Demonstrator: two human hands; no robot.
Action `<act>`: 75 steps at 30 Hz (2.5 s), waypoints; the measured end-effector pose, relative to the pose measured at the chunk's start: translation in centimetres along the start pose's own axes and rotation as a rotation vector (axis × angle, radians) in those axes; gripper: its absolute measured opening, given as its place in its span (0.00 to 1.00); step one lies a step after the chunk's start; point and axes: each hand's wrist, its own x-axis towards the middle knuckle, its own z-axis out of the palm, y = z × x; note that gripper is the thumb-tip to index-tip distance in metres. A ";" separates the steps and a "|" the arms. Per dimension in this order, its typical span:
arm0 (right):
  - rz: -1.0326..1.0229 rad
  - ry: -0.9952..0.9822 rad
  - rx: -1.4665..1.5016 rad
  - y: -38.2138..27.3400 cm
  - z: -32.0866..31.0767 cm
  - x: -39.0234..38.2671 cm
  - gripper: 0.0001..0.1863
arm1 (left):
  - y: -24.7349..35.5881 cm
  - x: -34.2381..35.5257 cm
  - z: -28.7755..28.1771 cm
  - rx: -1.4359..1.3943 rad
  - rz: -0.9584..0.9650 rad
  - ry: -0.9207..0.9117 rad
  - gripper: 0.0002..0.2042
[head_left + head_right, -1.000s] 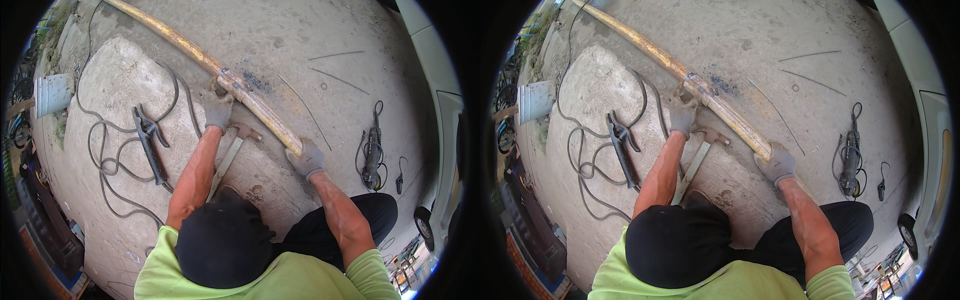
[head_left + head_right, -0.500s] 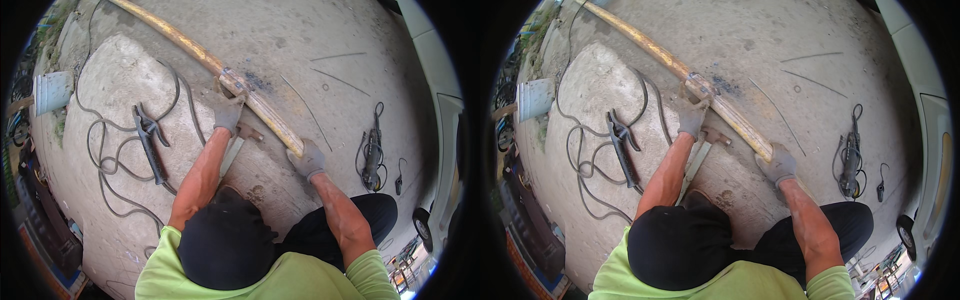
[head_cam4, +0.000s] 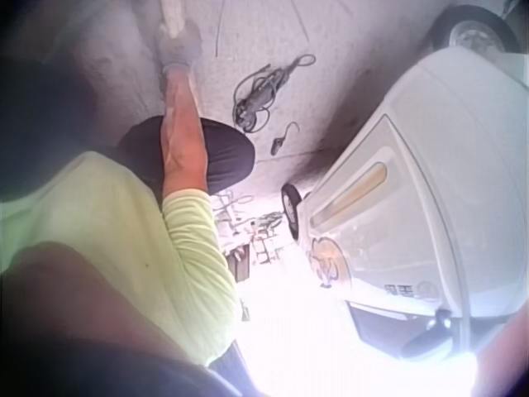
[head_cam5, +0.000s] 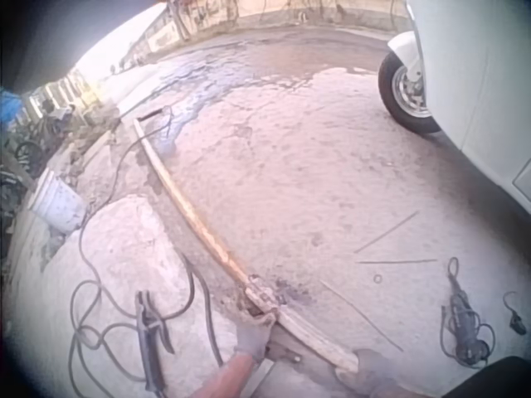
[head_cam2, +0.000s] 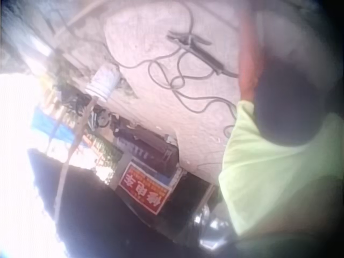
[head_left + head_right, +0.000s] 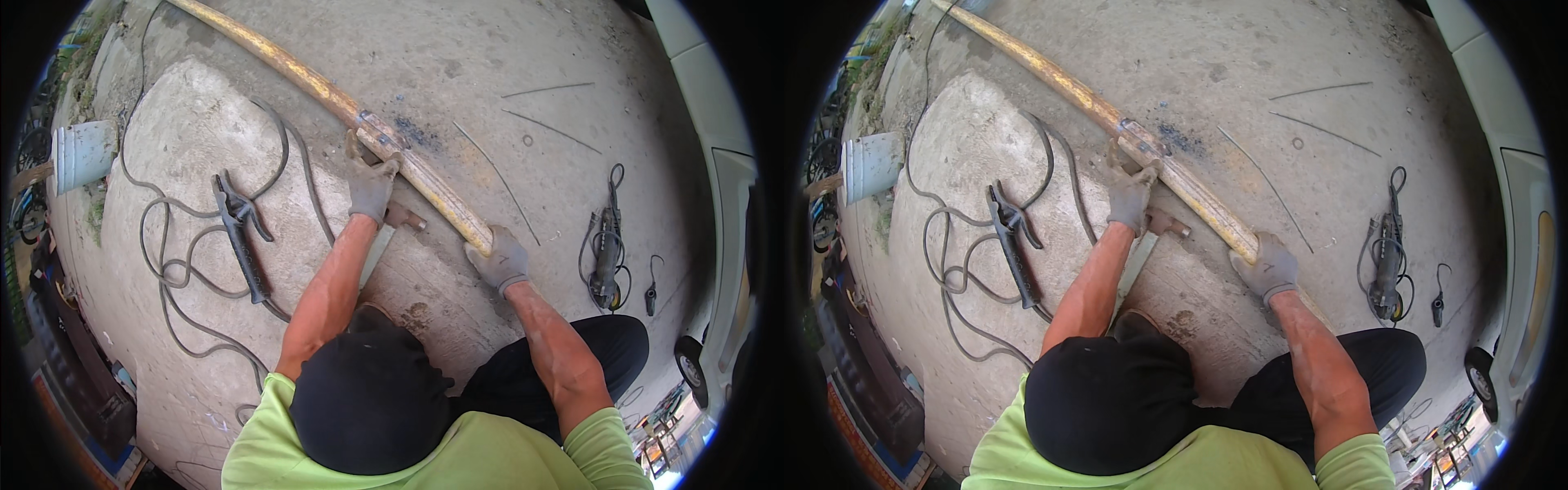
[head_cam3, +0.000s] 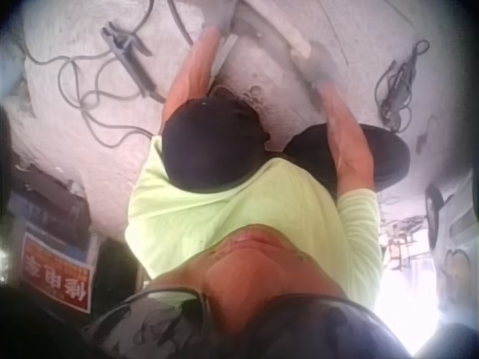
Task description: The person welds a metal rod to a long metal bar using a welding torch and electrode. They position the rod, strike an arc, and weld along the joint while seated on the ground.
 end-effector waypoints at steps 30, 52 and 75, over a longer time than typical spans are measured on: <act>0.032 -0.010 0.036 -0.5 -0.5 -0.2 0.36 | -0.8 0.7 -0.5 0.088 0.092 -0.006 0.49; -0.022 0.042 0.027 0.2 0.3 -0.1 0.37 | 0.0 0.7 -1.7 0.004 -0.074 -0.022 0.34; 0.000 -0.008 -0.005 0.2 0.1 -0.4 0.38 | 0.2 1.4 -2.6 0.149 0.071 -0.018 0.30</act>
